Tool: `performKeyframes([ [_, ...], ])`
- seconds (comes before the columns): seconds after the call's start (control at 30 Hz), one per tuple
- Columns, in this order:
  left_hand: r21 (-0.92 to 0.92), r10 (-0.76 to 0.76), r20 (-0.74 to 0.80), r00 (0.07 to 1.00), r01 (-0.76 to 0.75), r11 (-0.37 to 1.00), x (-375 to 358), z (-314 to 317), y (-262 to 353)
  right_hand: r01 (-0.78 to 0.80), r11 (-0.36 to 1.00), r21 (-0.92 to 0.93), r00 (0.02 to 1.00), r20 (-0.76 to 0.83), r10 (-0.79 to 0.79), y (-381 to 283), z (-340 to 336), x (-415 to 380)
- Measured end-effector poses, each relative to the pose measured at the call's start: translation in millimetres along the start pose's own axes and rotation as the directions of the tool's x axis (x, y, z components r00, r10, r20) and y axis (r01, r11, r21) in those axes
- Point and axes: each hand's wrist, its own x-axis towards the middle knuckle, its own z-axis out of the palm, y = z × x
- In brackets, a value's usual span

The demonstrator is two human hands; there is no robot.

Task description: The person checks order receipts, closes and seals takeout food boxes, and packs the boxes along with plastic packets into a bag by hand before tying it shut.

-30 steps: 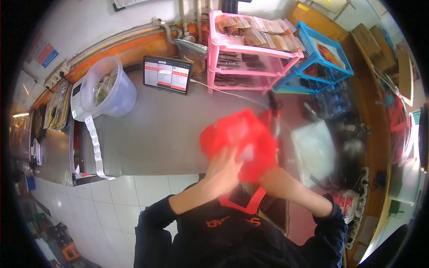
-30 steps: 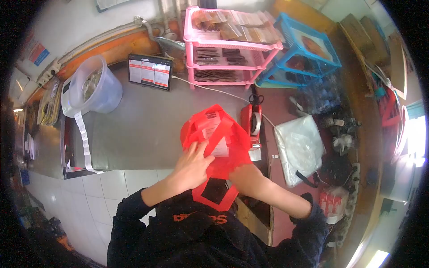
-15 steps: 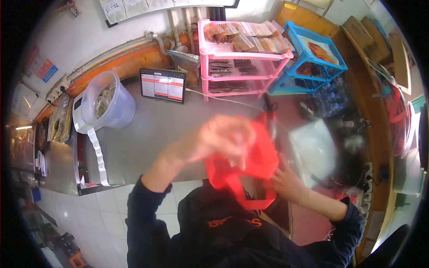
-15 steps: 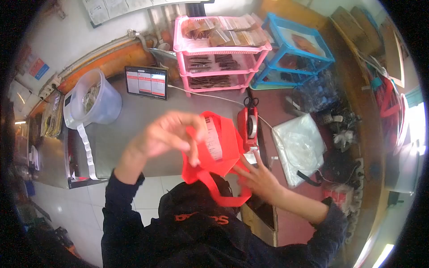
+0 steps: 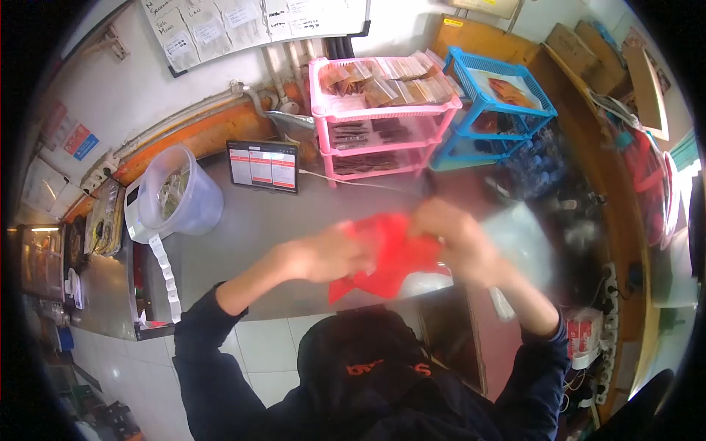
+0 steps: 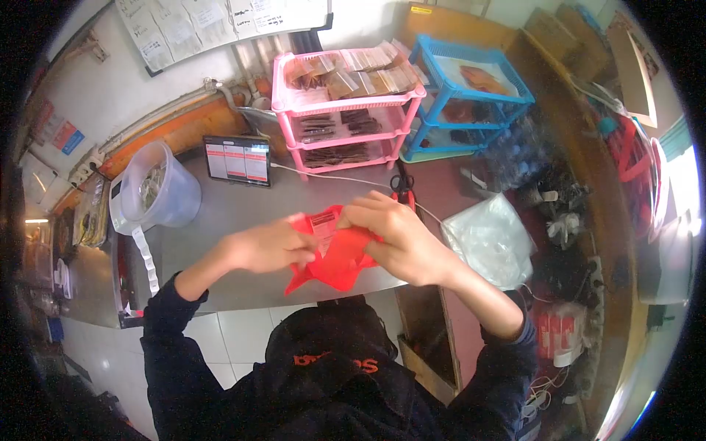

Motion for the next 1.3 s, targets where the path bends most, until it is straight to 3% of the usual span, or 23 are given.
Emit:
performKeyframes([
  [0.03,0.268,0.124,-0.313,0.942,-0.038,0.963,-1.8,4.7,-2.2,0.026,0.996,0.087,1.000,0.000,-0.026,0.8,-1.6,4.2],
  [0.07,0.512,0.311,-0.546,0.778,0.016,0.859,-1.1,9.1,-6.4,0.029,0.996,0.088,1.000,0.001,-0.030,-0.1,-2.0,6.6],
  [0.1,0.510,0.307,-0.552,0.775,0.023,0.860,7.3,17.1,-20.9,-0.033,0.981,0.192,0.996,0.083,0.017,-1.8,-3.3,9.1],
  [0.17,0.811,0.546,-0.468,0.695,0.092,0.578,26.5,33.1,-54.7,-0.095,0.954,0.285,0.983,0.177,0.045,-5.2,-6.3,14.3],
  [0.27,0.802,0.374,-0.419,0.828,0.145,0.579,15.0,27.4,-71.3,-0.063,0.974,0.216,0.971,0.240,0.010,-6.0,-10.3,20.4],
  [0.3,0.587,-0.131,-0.185,0.974,0.217,0.780,6.9,-18.6,-11.5,0.009,0.988,0.152,0.986,0.163,-0.034,-3.9,-10.7,21.1],
  [0.33,0.589,-0.132,-0.183,0.974,0.217,0.779,-2.6,-33.9,4.7,0.072,0.994,0.084,0.993,0.090,-0.080,-2.2,-11.1,21.2],
  [0.37,-0.115,-0.043,-0.249,0.968,0.014,0.993,-8.5,-43.6,14.6,0.071,0.994,0.086,0.993,0.087,-0.078,-2.6,-12.0,22.6],
  [0.4,-0.731,-0.027,-0.350,0.936,-0.255,0.632,-11.4,-49.0,20.5,0.058,0.998,0.007,0.998,0.004,-0.058,-4.7,-12.4,25.6],
  [0.43,-0.732,-0.025,-0.343,0.939,-0.250,0.634,-8.3,-48.1,29.6,0.037,0.997,-0.072,0.996,-0.083,-0.043,-5.9,-11.8,28.6],
  [0.53,-0.251,0.111,-0.695,0.711,-0.384,0.889,12.2,-41.4,55.6,0.080,0.990,-0.114,0.960,-0.257,-0.107,4.0,-2.0,40.1],
  [0.6,-0.207,-0.031,-0.642,0.766,-0.135,0.969,17.7,-45.3,58.9,0.016,0.994,-0.112,0.974,-0.222,-0.041,6.3,-8.4,37.4],
  [0.73,0.010,0.145,-0.671,0.727,-0.186,0.982,10.5,-55.7,49.2,0.060,0.990,0.130,0.998,-0.023,-0.057,44.1,-12.0,6.4],
  [0.77,0.001,0.074,-0.615,0.785,-0.093,0.996,7.7,-55.5,57.2,-0.042,0.983,-0.176,0.995,0.085,0.058,63.1,4.9,-4.2],
  [0.83,0.017,0.119,-0.635,0.763,-0.140,0.990,15.0,-54.3,67.7,-0.210,0.939,-0.274,0.924,0.258,0.282,103.1,60.1,-19.6],
  [0.9,0.030,0.164,-0.650,0.742,-0.191,0.981,30.2,-49.2,74.3,-0.116,0.986,0.119,0.908,0.416,0.057,139.9,98.1,-15.5],
  [0.97,0.055,0.120,-0.634,0.764,-0.111,0.992,49.9,-43.5,70.9,0.108,0.943,0.314,0.888,0.397,-0.234,135.0,116.7,-1.7],
  [1.0,0.065,0.105,-0.629,0.770,-0.082,0.994,58.9,-42.0,67.9,0.067,0.943,0.325,0.997,-0.059,-0.051,106.3,147.2,9.0],
  [1.07,0.001,0.080,-0.641,0.763,-0.103,0.995,73.2,-43.4,57.7,0.031,0.932,0.360,0.855,-0.493,0.162,93.8,156.6,11.3],
  [1.13,-0.072,0.038,-0.654,0.755,-0.113,0.991,75.5,-49.7,50.5,-0.182,0.918,0.353,0.982,0.023,0.186,105.9,130.3,7.7],
  [1.2,0.079,0.054,-0.674,0.736,-0.001,0.997,67.3,-55.0,39.9,-0.379,0.862,0.336,0.925,0.149,0.349,91.2,119.1,13.8],
  [1.23,0.113,-0.031,-0.536,0.844,0.108,0.988,55.1,-61.2,35.5,-0.456,0.831,0.320,0.890,0.163,0.425,89.3,118.1,16.5],
  [1.3,0.254,0.142,-0.524,0.840,-0.005,0.967,8.8,-63.2,25.1,-0.424,0.861,0.280,0.906,0.126,0.405,106.5,129.3,16.0],
])
